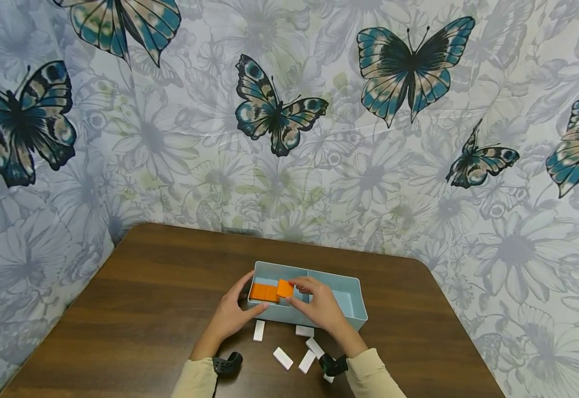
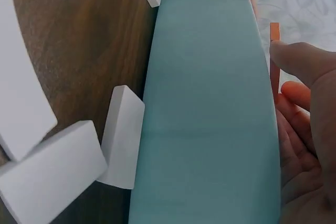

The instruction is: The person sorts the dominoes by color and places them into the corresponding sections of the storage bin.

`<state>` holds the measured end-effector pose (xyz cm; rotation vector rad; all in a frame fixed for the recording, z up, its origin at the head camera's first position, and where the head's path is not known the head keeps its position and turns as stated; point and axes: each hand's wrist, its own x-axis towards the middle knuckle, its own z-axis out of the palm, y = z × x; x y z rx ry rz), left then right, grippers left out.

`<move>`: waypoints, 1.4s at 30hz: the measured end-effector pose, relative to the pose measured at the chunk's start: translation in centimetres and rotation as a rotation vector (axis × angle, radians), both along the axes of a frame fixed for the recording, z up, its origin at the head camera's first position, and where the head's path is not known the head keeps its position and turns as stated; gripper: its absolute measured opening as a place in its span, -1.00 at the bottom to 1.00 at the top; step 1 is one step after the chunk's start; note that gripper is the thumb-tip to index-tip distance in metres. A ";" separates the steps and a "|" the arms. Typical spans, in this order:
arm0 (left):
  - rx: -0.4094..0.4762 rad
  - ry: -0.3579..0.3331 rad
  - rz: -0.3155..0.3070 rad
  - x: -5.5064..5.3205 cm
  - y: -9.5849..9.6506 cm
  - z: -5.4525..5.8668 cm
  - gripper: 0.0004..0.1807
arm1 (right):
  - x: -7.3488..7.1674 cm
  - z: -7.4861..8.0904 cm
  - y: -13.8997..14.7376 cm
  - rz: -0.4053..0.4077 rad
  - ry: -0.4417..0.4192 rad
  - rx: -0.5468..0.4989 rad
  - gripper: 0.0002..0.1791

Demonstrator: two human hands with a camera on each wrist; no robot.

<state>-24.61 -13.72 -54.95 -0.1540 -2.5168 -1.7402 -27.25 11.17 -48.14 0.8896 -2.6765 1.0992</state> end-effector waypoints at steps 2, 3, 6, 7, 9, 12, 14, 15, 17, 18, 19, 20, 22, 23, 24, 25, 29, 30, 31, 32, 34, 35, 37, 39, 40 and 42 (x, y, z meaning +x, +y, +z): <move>0.003 0.002 0.000 0.0 0.0 0.0 -0.02 | -0.2 -0.1 -0.1 0.003 0.000 0.011 -0.60; 0.001 0.006 0.000 0.0 -0.1 0.0 -0.02 | -0.3 -0.1 -0.1 0.004 0.001 0.022 -0.60; 0.005 0.020 0.001 0.0 -0.2 -0.1 -0.02 | -0.6 -0.1 -0.4 0.004 0.012 0.076 -0.59; 0.006 0.022 0.001 0.0 -0.2 -0.1 -0.02 | -0.7 -0.1 -0.5 0.006 0.017 0.100 -0.59; 0.011 0.015 0.000 0.0 -0.3 -0.1 -0.02 | -0.9 0.0 -0.7 0.011 0.025 0.154 -0.59; 0.014 0.008 -0.004 0.2 -0.2 -0.2 -0.01 | -1.3 0.0 -0.8 0.018 0.031 0.234 -0.58; 0.015 0.005 -0.005 0.2 -0.2 -0.3 0.00 | -1.4 0.0 -0.9 0.019 0.034 0.273 -0.57; 0.017 0.007 -0.006 0.2 -0.1 -0.3 0.00 | -1.5 0.0 -0.9 0.015 0.031 0.291 -0.57; 0.019 0.012 -0.004 0.2 0.0 -0.4 -0.01 | -1.7 0.1 -0.9 0.012 0.033 0.321 -0.56; 0.022 0.014 -0.003 0.2 0.0 -0.4 -0.01 | -1.7 0.1 -0.9 0.011 0.034 0.332 -0.57; 0.026 0.016 -0.003 0.2 0.0 -0.4 -0.01 | -1.8 0.2 -0.9 0.011 0.039 0.340 -0.58; 0.030 0.017 -0.004 0.2 0.0 -0.4 -0.01 | -1.8 0.3 -0.9 0.016 0.050 0.349 -0.59; 0.034 0.019 -0.007 0.2 0.0 -0.4 -0.01 | -1.9 0.5 -0.9 0.032 0.067 0.365 -0.61; 0.037 0.019 -0.008 0.2 -0.1 -0.3 -0.01 | -2.0 0.6 -1.0 0.040 0.073 0.377 -0.62; 0.034 0.019 -0.007 0.2 -0.1 -0.3 -0.01 | -2.1 0.7 -1.0 0.049 0.081 0.389 -0.62; 0.031 0.020 -0.006 0.2 -0.1 -0.2 -0.01 | -2.2 0.8 -1.0 0.056 0.087 0.404 -0.62; 0.014 0.019 -0.004 0.4 0.0 -0.2 -0.01 | -2.4 0.9 -1.1 0.075 0.093 0.457 -0.63; 0.010 0.020 -0.004 0.4 0.0 -0.2 -0.02 | -2.4 0.9 -1.1 0.075 0.095 0.467 -0.64; 0.012 0.019 -0.006 0.4 0.1 -0.2 -0.02 | -2.5 0.9 -1.1 0.076 0.098 0.477 -0.65; 0.013 0.019 -0.008 0.4 0.1 -0.3 -0.01 | -2.5 0.9 -1.1 0.075 0.098 0.485 -0.66; 0.018 0.022 -0.008 0.4 0.1 -0.3 -0.01 | -2.5 1.0 -1.1 0.069 0.095 0.505 -0.68; 0.018 0.027 -0.007 0.4 0.1 -0.3 -0.01 | -2.5 1.1 -1.1 0.065 0.092 0.516 -0.69; 0.019 0.039 -0.008 0.3 0.0 -0.4 -0.01 | -2.5 1.2 -1.1 0.059 0.091 0.537 -0.69; 0.016 0.049 -0.009 0.3 0.0 -0.4 -0.02 | -2.5 1.4 -1.2 0.058 0.093 0.553 -0.70; 0.017 0.050 -0.011 0.2 0.0 -0.4 -0.01 | -2.5 1.5 -1.3 0.057 0.097 0.558 -0.70; 0.015 0.047 -0.012 0.2 -0.1 -0.3 -0.01 | -2.6 1.6 -1.4 0.056 0.102 0.571 -0.71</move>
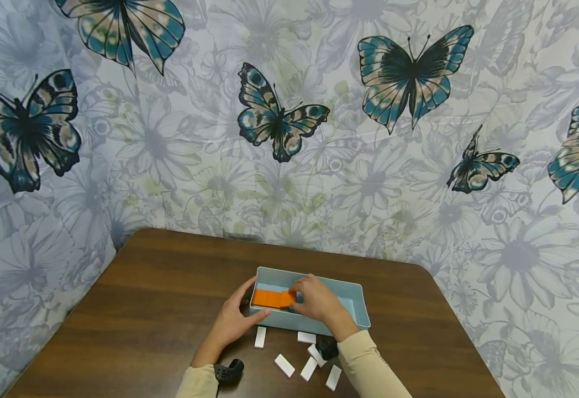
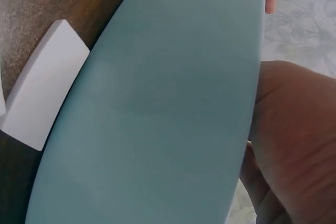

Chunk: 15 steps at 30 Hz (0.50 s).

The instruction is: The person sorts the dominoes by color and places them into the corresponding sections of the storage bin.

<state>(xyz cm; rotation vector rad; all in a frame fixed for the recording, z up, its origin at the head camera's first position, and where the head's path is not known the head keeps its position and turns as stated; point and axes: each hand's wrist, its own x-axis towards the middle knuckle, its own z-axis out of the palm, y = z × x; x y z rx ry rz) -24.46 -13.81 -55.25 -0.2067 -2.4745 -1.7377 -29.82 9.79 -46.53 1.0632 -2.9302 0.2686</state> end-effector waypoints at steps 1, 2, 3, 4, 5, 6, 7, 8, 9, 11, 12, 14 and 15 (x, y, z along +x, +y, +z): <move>0.003 -0.008 0.000 0.0 0.0 0.0 -0.01 | 0.0 0.0 -0.1 0.004 0.003 0.004 -0.71; 0.003 -0.010 0.001 0.0 0.0 0.0 -0.01 | -0.1 0.1 -0.1 0.005 0.007 0.010 -0.72; 0.002 -0.016 0.002 -0.1 -0.1 0.1 -0.01 | -0.1 0.1 -0.1 0.001 0.006 0.016 -0.72; -0.001 -0.012 0.003 -0.1 -0.1 0.1 -0.01 | -0.1 0.1 -0.2 0.001 0.010 0.024 -0.72; -0.002 -0.009 0.004 -0.1 -0.1 0.0 -0.02 | -0.1 0.2 -0.2 0.001 0.014 0.032 -0.73; -0.003 -0.006 0.004 -0.1 -0.1 0.0 -0.02 | -0.1 0.2 -0.2 0.000 0.019 0.038 -0.73; 0.000 -0.002 0.003 -0.1 -0.1 0.1 -0.02 | -0.1 0.2 -0.3 -0.001 0.024 0.042 -0.73; 0.002 0.002 0.002 -0.1 -0.1 0.0 -0.03 | -0.2 0.1 -0.3 -0.004 0.030 0.048 -0.73; 0.000 0.008 0.002 -0.1 -0.1 0.1 -0.03 | -0.2 0.1 -0.3 -0.006 0.035 0.052 -0.73; 0.006 0.011 -0.001 -0.1 0.0 0.1 -0.03 | -0.2 0.1 -0.3 -0.009 0.044 0.061 -0.73; 0.006 0.012 -0.003 0.0 0.0 0.1 -0.03 | -0.2 0.1 -0.3 -0.012 0.047 0.067 -0.73; 0.008 0.012 -0.005 0.0 0.0 0.1 -0.03 | -0.2 0.0 -0.4 -0.016 0.048 0.081 -0.76; 0.006 0.012 -0.006 0.0 0.0 0.1 -0.03 | -0.2 0.0 -0.5 -0.020 0.044 0.091 -0.77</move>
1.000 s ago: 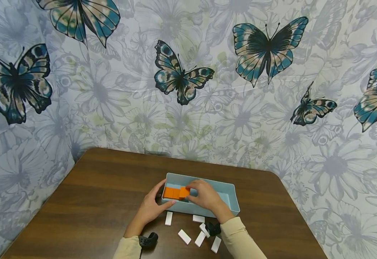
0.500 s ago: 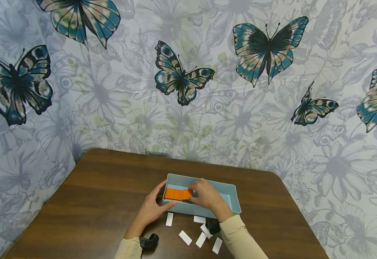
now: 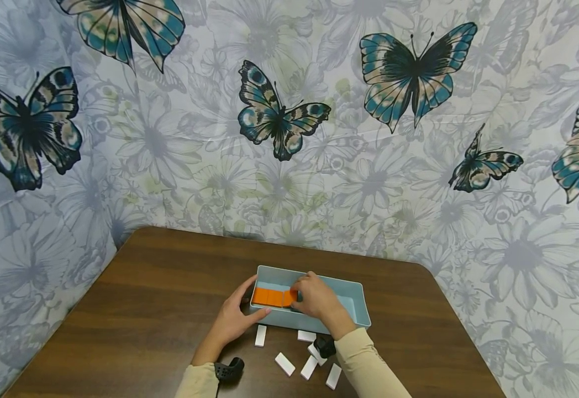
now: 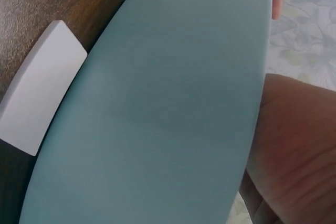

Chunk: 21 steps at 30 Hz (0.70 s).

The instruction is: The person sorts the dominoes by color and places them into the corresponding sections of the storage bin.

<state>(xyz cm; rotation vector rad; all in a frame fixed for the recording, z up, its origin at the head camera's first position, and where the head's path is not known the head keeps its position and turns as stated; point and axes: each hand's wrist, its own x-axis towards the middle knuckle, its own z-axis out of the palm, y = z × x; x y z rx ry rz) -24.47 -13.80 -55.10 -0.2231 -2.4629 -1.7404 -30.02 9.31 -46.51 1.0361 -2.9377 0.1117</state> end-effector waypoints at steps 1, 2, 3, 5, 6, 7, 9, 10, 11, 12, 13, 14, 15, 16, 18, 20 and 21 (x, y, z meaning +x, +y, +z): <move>0.003 0.000 -0.002 0.0 0.0 0.0 -0.03 | 0.0 0.0 -0.1 -0.003 -0.001 0.011 -0.79; 0.002 0.001 -0.002 0.0 0.0 -0.1 -0.03 | 0.0 0.0 -0.2 -0.007 -0.004 0.022 -0.81; 0.002 0.001 -0.001 -0.1 0.0 -0.1 -0.03 | 0.1 0.0 -0.3 -0.011 -0.004 0.033 -0.82; 0.001 0.001 -0.002 -0.1 0.0 -0.2 -0.03 | 0.1 0.0 -0.4 -0.021 -0.006 0.055 -0.82; -0.001 0.002 -0.001 -0.2 0.0 -0.2 -0.03 | 0.1 0.0 -0.5 -0.024 0.000 0.064 -0.82; -0.002 0.003 0.000 -0.2 0.0 -0.2 -0.03 | 0.1 0.0 -0.6 -0.028 0.005 0.073 -0.81; -0.002 0.004 0.002 -0.2 0.0 -0.2 -0.03 | 0.2 0.0 -0.8 -0.036 0.014 0.092 -0.80; -0.002 0.005 0.003 -0.3 0.0 -0.3 -0.03 | 0.2 0.0 -0.9 -0.039 0.018 0.100 -0.80; -0.003 0.005 0.004 -0.3 0.0 -0.3 -0.03 | 0.2 0.0 -1.0 -0.043 0.021 0.109 -0.80; -0.004 0.004 0.004 -0.3 0.0 -0.3 -0.03 | 0.2 0.1 -1.0 -0.045 0.024 0.117 -0.80; -0.004 0.003 0.004 -0.3 0.0 -0.3 -0.03 | 0.2 0.0 -1.1 -0.050 0.023 0.124 -0.80; -0.005 0.001 0.003 -0.3 0.0 -0.3 -0.03 | 0.2 0.0 -1.2 -0.054 0.022 0.129 -0.81; -0.005 -0.001 0.003 -0.3 0.0 -0.3 -0.03 | 0.1 0.0 -1.2 -0.059 0.019 0.133 -0.81; -0.005 -0.003 0.003 -0.3 0.0 -0.3 -0.03 | 0.1 -0.1 -1.3 -0.065 0.015 0.136 -0.81; -0.003 -0.007 0.001 -0.3 0.0 -0.3 -0.03 | 0.0 -0.2 -1.3 -0.075 0.008 0.136 -0.82; 0.000 -0.011 0.001 -0.3 0.0 -0.3 -0.03 | 0.0 -0.4 -1.4 -0.084 0.004 0.135 -0.83; 0.000 -0.013 0.002 -0.3 0.0 -0.3 -0.03 | -0.1 -0.5 -1.4 -0.088 0.003 0.133 -0.83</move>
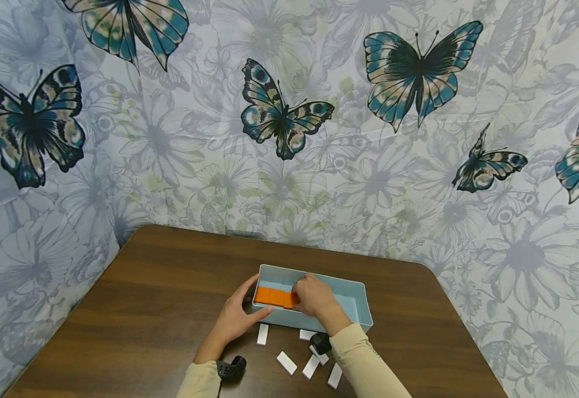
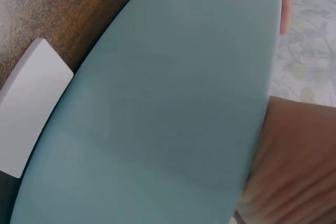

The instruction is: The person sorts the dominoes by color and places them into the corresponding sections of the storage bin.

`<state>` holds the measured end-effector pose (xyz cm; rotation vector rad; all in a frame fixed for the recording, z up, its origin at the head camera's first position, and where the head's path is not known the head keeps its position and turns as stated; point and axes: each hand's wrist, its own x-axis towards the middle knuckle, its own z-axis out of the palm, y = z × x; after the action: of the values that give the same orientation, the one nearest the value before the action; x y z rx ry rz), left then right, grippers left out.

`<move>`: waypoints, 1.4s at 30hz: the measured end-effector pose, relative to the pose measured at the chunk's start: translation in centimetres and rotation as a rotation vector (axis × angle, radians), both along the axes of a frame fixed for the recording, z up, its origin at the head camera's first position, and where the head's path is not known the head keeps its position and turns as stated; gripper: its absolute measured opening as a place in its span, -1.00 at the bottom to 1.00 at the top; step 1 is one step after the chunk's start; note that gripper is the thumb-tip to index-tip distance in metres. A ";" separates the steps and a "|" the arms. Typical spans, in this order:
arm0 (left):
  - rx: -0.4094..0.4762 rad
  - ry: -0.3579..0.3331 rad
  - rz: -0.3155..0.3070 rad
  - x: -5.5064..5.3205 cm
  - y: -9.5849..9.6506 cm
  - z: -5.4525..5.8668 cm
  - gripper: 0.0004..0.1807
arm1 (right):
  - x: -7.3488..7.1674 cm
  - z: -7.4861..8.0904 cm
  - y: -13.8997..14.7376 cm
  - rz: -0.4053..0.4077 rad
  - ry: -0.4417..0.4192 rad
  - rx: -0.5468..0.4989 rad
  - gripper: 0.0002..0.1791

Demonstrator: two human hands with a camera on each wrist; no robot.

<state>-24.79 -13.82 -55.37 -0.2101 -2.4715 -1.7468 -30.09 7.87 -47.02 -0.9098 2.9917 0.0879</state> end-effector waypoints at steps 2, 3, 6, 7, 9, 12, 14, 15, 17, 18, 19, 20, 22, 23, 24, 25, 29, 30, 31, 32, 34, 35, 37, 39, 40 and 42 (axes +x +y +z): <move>0.000 -0.005 0.000 0.0 0.0 0.0 -0.03 | -0.1 -0.1 0.0 -0.010 0.006 -0.004 -0.84; -0.002 -0.007 0.001 0.0 0.0 0.0 -0.03 | -0.1 -0.2 0.0 -0.015 0.011 -0.003 -0.84; -0.003 -0.010 0.005 0.0 0.1 0.0 -0.03 | 0.0 -0.2 -0.1 -0.028 0.019 0.000 -0.84; -0.002 -0.010 0.005 -0.1 0.1 0.0 -0.03 | 0.0 -0.1 -0.1 -0.032 0.019 0.001 -0.84; 0.000 -0.006 0.007 -0.1 0.1 0.1 -0.03 | 0.0 0.0 -0.2 -0.033 0.020 0.003 -0.84; 0.003 0.000 0.010 -0.1 0.1 0.2 -0.04 | 0.0 0.2 -0.3 -0.040 0.015 0.002 -0.85; 0.007 0.004 0.009 -0.1 0.1 0.3 -0.04 | 0.0 0.3 -0.4 -0.045 0.008 -0.002 -0.84; 0.009 0.005 0.009 -0.1 0.1 0.4 -0.04 | 0.0 0.3 -0.4 -0.049 0.002 -0.001 -0.84; 0.011 0.007 0.007 -0.1 0.1 0.4 -0.04 | -0.1 0.3 -0.4 -0.054 -0.005 -0.001 -0.82; 0.010 0.008 0.006 -0.1 0.1 0.5 -0.04 | -0.1 0.3 -0.4 -0.055 -0.007 -0.002 -0.82; 0.011 0.009 0.005 -0.1 0.1 0.5 -0.04 | -0.1 0.2 -0.4 -0.054 -0.007 -0.001 -0.82; 0.008 0.009 0.006 -0.1 0.1 0.5 -0.04 | -0.1 0.2 -0.4 -0.052 -0.007 0.000 -0.81; 0.003 0.009 0.005 -0.1 0.1 0.4 -0.04 | -0.2 0.1 -0.3 -0.049 -0.007 0.000 -0.81; 0.002 0.008 0.003 -0.1 0.1 0.4 -0.04 | -0.2 0.1 -0.3 -0.044 -0.008 -0.006 -0.80; 0.000 0.007 0.002 0.0 0.1 0.4 -0.04 | -0.2 0.0 -0.2 -0.040 -0.011 -0.010 -0.80; -0.001 0.004 0.001 0.0 0.0 0.3 -0.04 | -0.2 0.0 -0.1 -0.036 -0.014 -0.016 -0.79; -0.004 0.004 0.000 0.0 0.1 0.1 -0.03 | -0.2 -0.2 0.3 -0.007 -0.029 -0.092 -0.71; -0.003 0.005 0.001 0.0 0.1 0.0 -0.03 | -0.2 -0.3 0.4 0.002 -0.032 -0.116 -0.69; -0.002 0.008 0.001 0.0 0.0 0.0 -0.04 | -0.1 -0.4 0.6 0.011 -0.031 -0.146 -0.68; -0.001 0.010 0.001 0.0 0.0 -0.1 -0.04 | -0.1 -0.4 0.7 0.021 -0.029 -0.177 -0.68; -0.001 0.013 0.000 0.0 0.0 -0.3 -0.04 | 0.1 -0.6 1.0 0.034 -0.025 -0.239 -0.69; 0.000 0.014 0.000 0.0 0.0 -0.3 -0.05 | 0.2 -0.7 1.1 0.034 -0.023 -0.270 -0.69; -0.002 0.015 -0.002 0.0 -0.1 -0.4 -0.05 | 0.4 -0.8 1.3 0.029 -0.018 -0.327 -0.69; -0.005 0.019 -0.004 0.0 -0.2 -0.5 -0.05 | 0.7 -0.9 1.5 0.018 -0.002 -0.379 -0.68; -0.005 0.022 -0.004 -0.1 -0.2 -0.5 -0.05 | 0.9 -1.0 1.6 0.016 0.013 -0.401 -0.68; -0.002 0.025 -0.006 -0.1 -0.3 -0.4 -0.04 | 1.2 -1.1 1.8 0.011 0.041 -0.439 -0.68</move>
<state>-24.93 -14.11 -55.81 -0.2383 -2.4579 -1.7335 -28.91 9.72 -48.14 -0.9574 3.0993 -0.5777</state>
